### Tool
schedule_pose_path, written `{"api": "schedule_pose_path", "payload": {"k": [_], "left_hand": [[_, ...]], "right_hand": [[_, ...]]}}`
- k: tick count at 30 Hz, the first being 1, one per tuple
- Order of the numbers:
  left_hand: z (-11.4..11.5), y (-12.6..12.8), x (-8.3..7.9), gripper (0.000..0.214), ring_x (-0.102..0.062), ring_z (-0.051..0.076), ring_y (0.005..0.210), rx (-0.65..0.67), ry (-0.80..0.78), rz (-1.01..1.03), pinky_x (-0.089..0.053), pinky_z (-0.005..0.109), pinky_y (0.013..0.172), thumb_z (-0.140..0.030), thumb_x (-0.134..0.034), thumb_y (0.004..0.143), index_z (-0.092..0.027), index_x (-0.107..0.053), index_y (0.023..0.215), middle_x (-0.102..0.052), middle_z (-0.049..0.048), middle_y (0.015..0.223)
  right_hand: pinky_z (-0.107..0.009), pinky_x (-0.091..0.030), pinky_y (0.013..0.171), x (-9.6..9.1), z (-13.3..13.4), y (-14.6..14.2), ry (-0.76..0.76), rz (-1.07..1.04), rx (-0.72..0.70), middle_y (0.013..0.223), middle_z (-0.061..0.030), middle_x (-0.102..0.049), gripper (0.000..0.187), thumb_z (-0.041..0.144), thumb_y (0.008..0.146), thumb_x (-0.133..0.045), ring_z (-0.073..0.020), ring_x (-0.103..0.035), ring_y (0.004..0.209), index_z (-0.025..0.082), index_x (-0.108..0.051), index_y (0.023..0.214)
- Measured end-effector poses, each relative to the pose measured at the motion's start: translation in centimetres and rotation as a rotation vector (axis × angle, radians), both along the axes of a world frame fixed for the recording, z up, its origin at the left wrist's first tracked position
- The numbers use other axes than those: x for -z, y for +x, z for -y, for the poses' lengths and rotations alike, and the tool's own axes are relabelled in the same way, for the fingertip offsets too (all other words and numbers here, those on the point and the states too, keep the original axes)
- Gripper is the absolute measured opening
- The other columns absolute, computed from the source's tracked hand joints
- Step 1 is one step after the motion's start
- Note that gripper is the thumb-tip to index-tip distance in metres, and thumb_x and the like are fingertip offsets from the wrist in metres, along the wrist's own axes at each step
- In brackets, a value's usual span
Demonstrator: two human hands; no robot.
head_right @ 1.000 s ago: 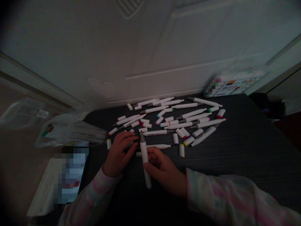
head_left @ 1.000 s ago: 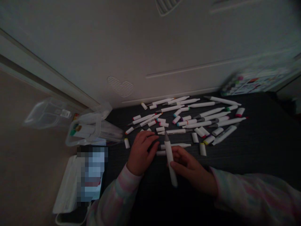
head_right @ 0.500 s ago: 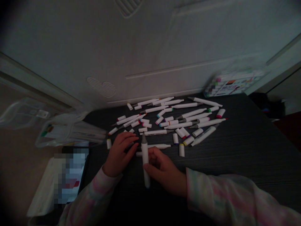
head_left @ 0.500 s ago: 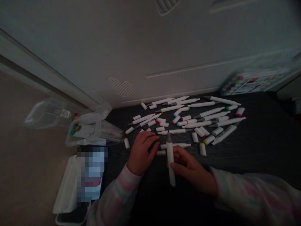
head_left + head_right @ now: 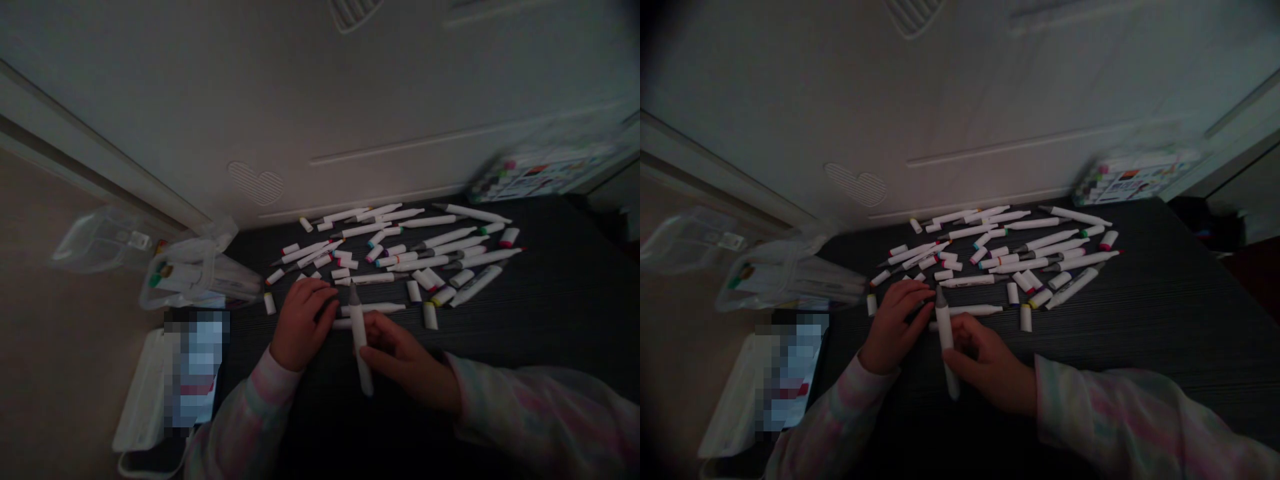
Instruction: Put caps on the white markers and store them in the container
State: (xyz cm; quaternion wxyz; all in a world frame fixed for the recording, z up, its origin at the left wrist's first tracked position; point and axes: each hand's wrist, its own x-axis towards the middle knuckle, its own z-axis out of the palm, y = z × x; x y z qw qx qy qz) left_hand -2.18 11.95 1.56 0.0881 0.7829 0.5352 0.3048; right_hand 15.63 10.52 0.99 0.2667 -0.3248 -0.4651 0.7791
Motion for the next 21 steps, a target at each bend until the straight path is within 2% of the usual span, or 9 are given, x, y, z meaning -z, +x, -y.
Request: {"api": "schedule_pose_path", "payload": {"k": [14,21], "left_hand": [[0.02,-0.04,0.15,0.015,-0.052,0.018,0.092,0.004,-0.013,-0.004,-0.043,0.037,0.084,-0.017,-0.051,0.078,-0.018,-0.057,0.093,-0.06,0.0055,0.092],[-0.11,-0.33,0.2,0.018,-0.05,0.019,0.096,-0.031,0.031,-0.108,-0.042,0.038,0.086,-0.017,-0.051,0.078,-0.016,-0.057,0.095,-0.059,0.0066,0.094]], "right_hand": [[-0.03,-0.041,0.07,0.11,-0.01,0.0,0.022,-0.014,-0.009,0.071,0.0016,-0.047,0.02,0.033,0.078,-0.054,-0.0107,-0.044,0.064,0.019,-0.048,0.09],[-0.028,-0.041,0.068,0.04,0.02,0.1,0.0,-0.023,-0.012,0.073,0.0005,-0.049,0.02,0.033,0.078,-0.053,-0.0119,-0.048,0.069,0.018,-0.048,0.091]]}}
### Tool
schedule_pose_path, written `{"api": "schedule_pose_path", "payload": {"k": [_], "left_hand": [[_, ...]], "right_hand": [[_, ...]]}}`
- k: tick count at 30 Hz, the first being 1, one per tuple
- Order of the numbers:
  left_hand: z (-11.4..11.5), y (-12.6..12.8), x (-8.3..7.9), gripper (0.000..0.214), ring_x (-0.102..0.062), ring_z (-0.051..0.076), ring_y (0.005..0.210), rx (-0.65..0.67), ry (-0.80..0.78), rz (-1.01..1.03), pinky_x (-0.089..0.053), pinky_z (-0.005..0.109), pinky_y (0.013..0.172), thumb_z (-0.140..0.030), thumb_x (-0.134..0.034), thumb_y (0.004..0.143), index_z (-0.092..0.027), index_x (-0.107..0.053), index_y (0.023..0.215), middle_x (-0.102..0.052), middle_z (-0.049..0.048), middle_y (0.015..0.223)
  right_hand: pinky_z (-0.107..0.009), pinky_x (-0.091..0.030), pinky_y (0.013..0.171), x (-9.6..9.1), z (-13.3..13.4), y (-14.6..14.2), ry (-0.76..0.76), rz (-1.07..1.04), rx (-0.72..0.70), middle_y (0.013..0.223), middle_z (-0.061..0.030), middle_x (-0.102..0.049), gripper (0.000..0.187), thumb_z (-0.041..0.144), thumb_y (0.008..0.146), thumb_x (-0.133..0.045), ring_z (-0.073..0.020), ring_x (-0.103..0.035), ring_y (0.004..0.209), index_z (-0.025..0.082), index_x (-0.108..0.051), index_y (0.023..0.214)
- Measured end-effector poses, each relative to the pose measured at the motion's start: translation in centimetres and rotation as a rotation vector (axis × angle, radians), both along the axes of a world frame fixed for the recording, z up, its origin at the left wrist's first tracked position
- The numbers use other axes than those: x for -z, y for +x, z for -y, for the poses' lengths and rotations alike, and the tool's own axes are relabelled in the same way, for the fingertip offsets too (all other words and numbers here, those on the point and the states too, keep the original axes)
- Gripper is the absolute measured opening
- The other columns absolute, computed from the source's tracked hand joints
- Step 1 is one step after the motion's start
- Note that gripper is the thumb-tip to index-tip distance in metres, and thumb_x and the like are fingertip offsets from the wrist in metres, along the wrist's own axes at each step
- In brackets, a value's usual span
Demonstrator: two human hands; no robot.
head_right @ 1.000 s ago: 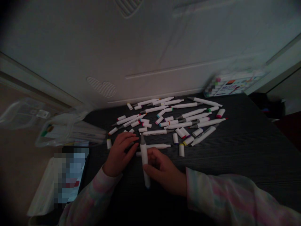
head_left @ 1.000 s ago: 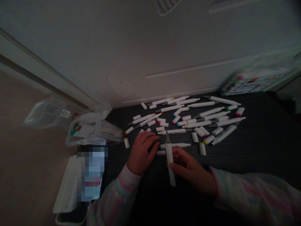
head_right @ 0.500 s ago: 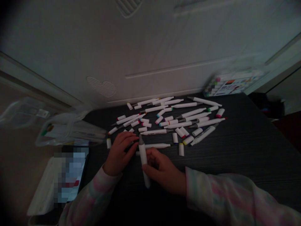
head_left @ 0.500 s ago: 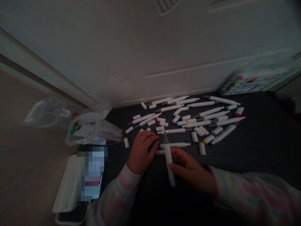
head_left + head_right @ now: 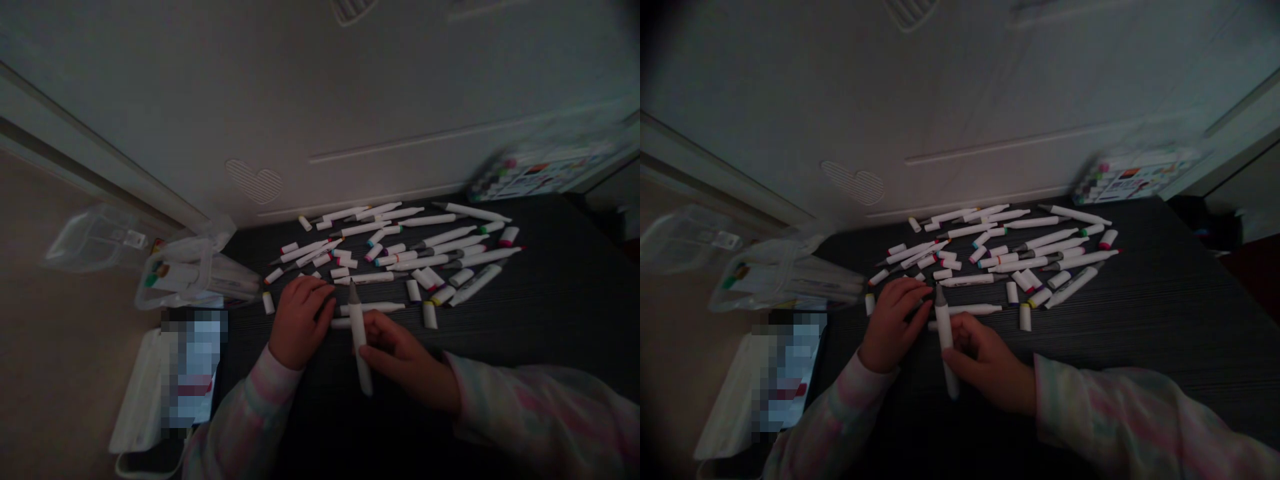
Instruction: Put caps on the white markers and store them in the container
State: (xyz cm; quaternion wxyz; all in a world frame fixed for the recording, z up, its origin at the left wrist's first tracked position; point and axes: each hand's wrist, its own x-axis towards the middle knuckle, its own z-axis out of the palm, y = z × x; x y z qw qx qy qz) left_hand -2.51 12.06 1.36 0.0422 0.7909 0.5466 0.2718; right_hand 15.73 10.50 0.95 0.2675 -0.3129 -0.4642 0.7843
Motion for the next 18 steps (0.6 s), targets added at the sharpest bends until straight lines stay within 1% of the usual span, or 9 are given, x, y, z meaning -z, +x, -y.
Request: {"api": "schedule_pose_path", "payload": {"k": [4,7,9,13,18], "left_hand": [[-0.1,-1.1,-0.1,0.018,-0.05,0.02,0.094,-0.109,0.031,0.003,-0.042,0.038,0.085,-0.018,-0.051,0.079,-0.018,-0.055,0.096,-0.058,0.0058,0.095],[-0.3,-1.9,0.0,0.018,-0.052,0.019,0.093,-0.163,-0.008,0.024,-0.043,0.037,0.083,-0.019,-0.049,0.079,-0.019,-0.055,0.096,-0.058,0.0054,0.095],[-0.3,-2.1,0.2,0.019,-0.052,0.02,0.092,-0.159,-0.044,0.0,-0.043,0.038,0.083,-0.02,-0.05,0.079,-0.019,-0.055,0.097,-0.059,0.0057,0.094],[-0.3,-2.0,0.6,0.021,-0.052,0.021,0.093,-0.122,-0.084,-0.052,-0.042,0.04,0.083,-0.021,-0.051,0.077,-0.017,-0.056,0.098,-0.059,0.0074,0.096],[-0.2,-2.0,0.7,0.022,-0.051,0.021,0.095,-0.124,-0.063,-0.035,-0.041,0.039,0.084,-0.022,-0.05,0.078,-0.017,-0.055,0.099,-0.057,0.0077,0.097]], "right_hand": [[-0.029,-0.04,0.071,-0.1,0.0,0.0,-0.02,0.001,-0.004,0.077,-0.0002,-0.051,0.022,0.034,0.078,-0.054,-0.0119,-0.049,0.071,0.019,-0.048,0.093],[-0.028,-0.04,0.068,-0.2,-0.1,0.0,-0.028,0.006,-0.009,0.077,-0.0007,-0.052,0.024,0.037,0.077,-0.055,-0.0127,-0.05,0.072,0.019,-0.049,0.091],[-0.027,-0.039,0.067,-0.2,-0.1,0.0,-0.036,0.01,-0.011,0.076,-0.0008,-0.051,0.024,0.038,0.077,-0.055,-0.0128,-0.05,0.072,0.018,-0.049,0.091],[-0.028,-0.04,0.069,-0.3,-0.1,-0.1,-0.036,0.024,-0.004,0.077,-0.0006,-0.051,0.022,0.035,0.077,-0.055,-0.0129,-0.05,0.073,0.019,-0.049,0.091],[-0.028,-0.04,0.068,-0.3,-0.2,0.0,-0.044,0.01,-0.003,0.075,0.0004,-0.05,0.022,0.034,0.078,-0.055,-0.0118,-0.048,0.07,0.018,-0.048,0.091]]}}
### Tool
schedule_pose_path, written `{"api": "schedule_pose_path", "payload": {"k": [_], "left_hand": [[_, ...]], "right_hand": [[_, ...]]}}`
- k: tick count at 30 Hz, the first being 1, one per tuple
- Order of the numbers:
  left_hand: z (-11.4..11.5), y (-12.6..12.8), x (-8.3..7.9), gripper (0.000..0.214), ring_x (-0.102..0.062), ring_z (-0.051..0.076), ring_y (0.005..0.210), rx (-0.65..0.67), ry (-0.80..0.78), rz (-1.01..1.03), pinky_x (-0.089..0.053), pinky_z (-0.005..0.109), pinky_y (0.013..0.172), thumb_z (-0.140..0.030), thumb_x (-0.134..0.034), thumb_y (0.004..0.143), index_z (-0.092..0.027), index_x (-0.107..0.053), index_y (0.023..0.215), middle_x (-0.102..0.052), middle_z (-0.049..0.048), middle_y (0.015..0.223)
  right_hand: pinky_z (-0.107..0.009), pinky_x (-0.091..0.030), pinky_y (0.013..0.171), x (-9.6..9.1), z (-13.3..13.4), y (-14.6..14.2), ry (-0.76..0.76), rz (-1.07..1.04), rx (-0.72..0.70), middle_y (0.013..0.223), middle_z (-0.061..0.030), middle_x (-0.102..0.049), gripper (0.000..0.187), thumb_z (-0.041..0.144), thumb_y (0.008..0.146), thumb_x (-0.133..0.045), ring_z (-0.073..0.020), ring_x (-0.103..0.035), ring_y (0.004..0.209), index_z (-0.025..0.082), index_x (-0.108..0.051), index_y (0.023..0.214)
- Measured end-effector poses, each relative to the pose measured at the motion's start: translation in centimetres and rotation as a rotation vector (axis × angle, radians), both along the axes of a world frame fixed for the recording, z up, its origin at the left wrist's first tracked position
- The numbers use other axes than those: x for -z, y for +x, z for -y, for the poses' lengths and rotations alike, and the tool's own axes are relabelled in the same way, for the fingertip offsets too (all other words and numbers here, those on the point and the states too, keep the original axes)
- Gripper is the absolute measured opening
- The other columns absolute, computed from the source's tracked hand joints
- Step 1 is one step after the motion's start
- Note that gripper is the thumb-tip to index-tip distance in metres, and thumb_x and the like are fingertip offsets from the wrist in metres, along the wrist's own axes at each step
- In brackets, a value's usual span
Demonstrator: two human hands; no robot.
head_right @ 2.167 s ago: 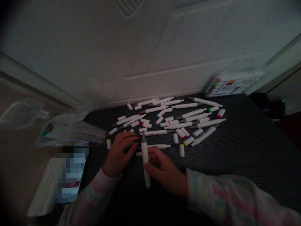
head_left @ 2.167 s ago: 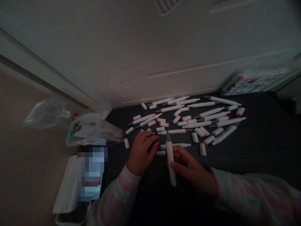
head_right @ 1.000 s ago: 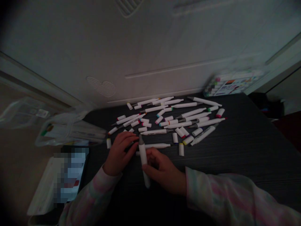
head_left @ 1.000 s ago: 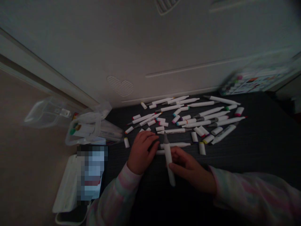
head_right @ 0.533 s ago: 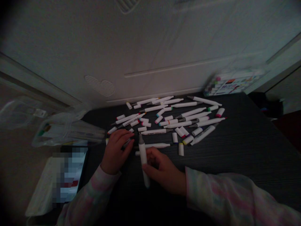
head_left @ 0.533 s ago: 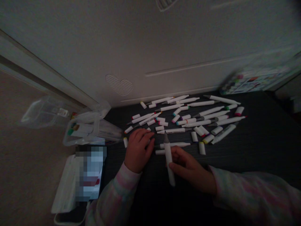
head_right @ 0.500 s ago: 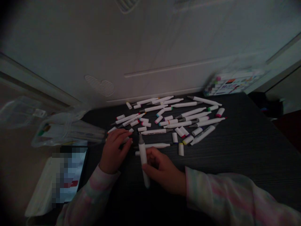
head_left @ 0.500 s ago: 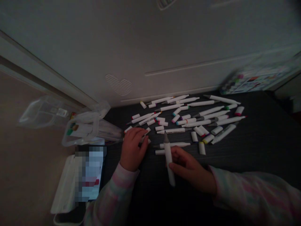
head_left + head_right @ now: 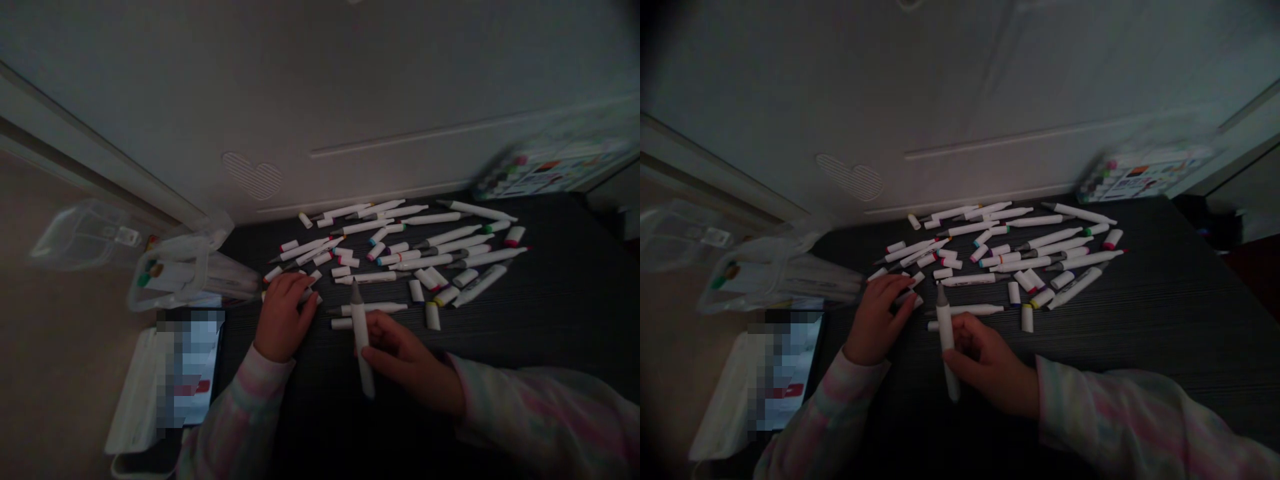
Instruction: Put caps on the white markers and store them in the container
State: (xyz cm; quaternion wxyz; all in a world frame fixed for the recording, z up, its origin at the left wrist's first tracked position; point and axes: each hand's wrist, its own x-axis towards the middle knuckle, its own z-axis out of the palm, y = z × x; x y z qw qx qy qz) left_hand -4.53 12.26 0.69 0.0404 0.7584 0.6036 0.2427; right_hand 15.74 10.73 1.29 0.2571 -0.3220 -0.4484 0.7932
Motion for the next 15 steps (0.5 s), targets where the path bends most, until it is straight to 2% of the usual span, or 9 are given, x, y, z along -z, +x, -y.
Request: {"api": "schedule_pose_path", "payload": {"k": [15], "left_hand": [[0.18,0.55,0.16,0.022,-0.048,0.02,0.097,0.029,-0.04,-0.02,-0.04,0.038,0.087,-0.022,-0.051,0.079,-0.015,-0.056,0.099,-0.056,0.0075,0.098]], "right_hand": [[-0.026,-0.039,0.065,-0.17,0.15,0.01,-0.014,0.014,0.005,0.076,0.0001,-0.052,0.022,0.033,0.077,-0.055,-0.0109,-0.048,0.069,0.018,-0.048,0.091]]}}
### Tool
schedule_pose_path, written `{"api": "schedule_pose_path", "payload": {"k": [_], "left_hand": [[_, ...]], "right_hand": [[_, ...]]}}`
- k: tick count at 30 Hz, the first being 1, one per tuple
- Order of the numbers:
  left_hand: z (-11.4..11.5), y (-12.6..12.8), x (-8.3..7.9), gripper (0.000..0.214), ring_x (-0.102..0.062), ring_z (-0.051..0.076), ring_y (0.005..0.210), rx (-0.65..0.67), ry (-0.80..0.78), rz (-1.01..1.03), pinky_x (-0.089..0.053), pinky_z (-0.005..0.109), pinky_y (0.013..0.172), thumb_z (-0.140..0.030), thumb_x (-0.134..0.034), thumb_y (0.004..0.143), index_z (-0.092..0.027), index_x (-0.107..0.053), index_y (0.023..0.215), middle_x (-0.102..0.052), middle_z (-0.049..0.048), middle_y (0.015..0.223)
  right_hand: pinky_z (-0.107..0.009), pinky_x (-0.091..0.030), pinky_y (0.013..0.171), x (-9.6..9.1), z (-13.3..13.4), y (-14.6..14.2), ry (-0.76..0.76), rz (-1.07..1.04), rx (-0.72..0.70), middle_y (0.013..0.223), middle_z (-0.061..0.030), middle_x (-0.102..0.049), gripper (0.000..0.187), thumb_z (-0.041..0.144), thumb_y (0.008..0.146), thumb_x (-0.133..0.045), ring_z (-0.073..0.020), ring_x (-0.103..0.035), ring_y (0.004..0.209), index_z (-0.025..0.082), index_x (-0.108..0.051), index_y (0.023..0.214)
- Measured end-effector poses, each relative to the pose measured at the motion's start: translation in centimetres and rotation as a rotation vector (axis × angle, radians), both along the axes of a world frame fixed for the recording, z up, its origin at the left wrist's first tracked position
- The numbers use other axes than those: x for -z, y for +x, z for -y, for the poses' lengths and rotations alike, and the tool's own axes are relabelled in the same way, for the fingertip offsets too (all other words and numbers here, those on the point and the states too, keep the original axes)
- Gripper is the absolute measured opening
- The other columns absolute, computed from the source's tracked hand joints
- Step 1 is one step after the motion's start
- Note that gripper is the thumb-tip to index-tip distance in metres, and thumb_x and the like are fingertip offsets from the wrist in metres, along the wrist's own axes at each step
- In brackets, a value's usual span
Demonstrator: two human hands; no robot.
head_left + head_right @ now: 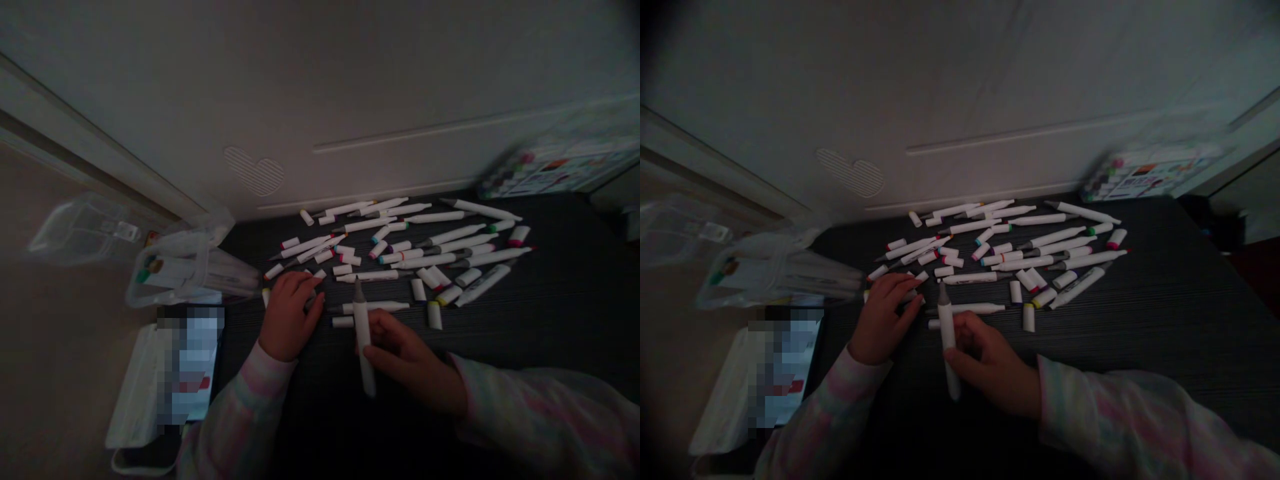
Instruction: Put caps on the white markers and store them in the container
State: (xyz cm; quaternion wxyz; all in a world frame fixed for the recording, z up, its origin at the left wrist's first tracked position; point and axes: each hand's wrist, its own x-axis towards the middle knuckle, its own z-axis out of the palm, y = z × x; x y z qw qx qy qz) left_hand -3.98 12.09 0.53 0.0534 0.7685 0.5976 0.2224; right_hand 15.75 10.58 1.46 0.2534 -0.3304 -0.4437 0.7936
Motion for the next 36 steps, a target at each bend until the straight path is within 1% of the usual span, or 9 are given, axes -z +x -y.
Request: {"api": "schedule_pose_path", "payload": {"k": [6,14,27,36], "left_hand": [[0.07,0.28,-0.14,0.021,-0.047,0.02,0.097,0.019,-0.006,0.021,-0.04,0.037,0.087,-0.021,-0.051,0.079,-0.014,-0.057,0.098,-0.056,0.0077,0.097],[0.06,0.51,-0.23,0.021,-0.046,0.02,0.097,0.046,-0.025,0.026,-0.04,0.037,0.087,-0.021,-0.049,0.08,-0.015,-0.056,0.099,-0.057,0.0067,0.097],[0.07,0.52,-0.13,0.021,-0.045,0.02,0.098,0.05,-0.028,0.02,-0.04,0.037,0.087,-0.021,-0.049,0.08,-0.015,-0.056,0.099,-0.057,0.0066,0.097],[0.08,0.55,-0.25,0.02,-0.046,0.02,0.097,0.049,-0.03,0.031,-0.041,0.038,0.086,-0.021,-0.049,0.08,-0.016,-0.056,0.098,-0.057,0.0067,0.096]], "right_hand": [[-0.025,-0.039,0.065,0.05,0.02,0.08,0.02,0.006,0.0,0.075,0.0008,-0.051,0.02,0.033,0.078,-0.054,-0.0108,-0.048,0.069,0.019,-0.049,0.091],[-0.025,-0.038,0.065,0.15,0.0,0.1,0.003,0.015,-0.005,0.075,0.0011,-0.051,0.02,0.031,0.078,-0.055,-0.0106,-0.048,0.069,0.019,-0.048,0.092],[-0.025,-0.038,0.066,0.24,0.04,0.13,-0.023,-0.014,-0.017,0.075,0.0012,-0.051,0.02,0.031,0.078,-0.054,-0.0108,-0.048,0.071,0.019,-0.047,0.092],[-0.025,-0.037,0.065,0.09,0.03,0.05,0.003,0.001,-0.01,0.076,0.0013,-0.05,0.02,0.033,0.077,-0.055,-0.0104,-0.048,0.07,0.018,-0.047,0.088]]}}
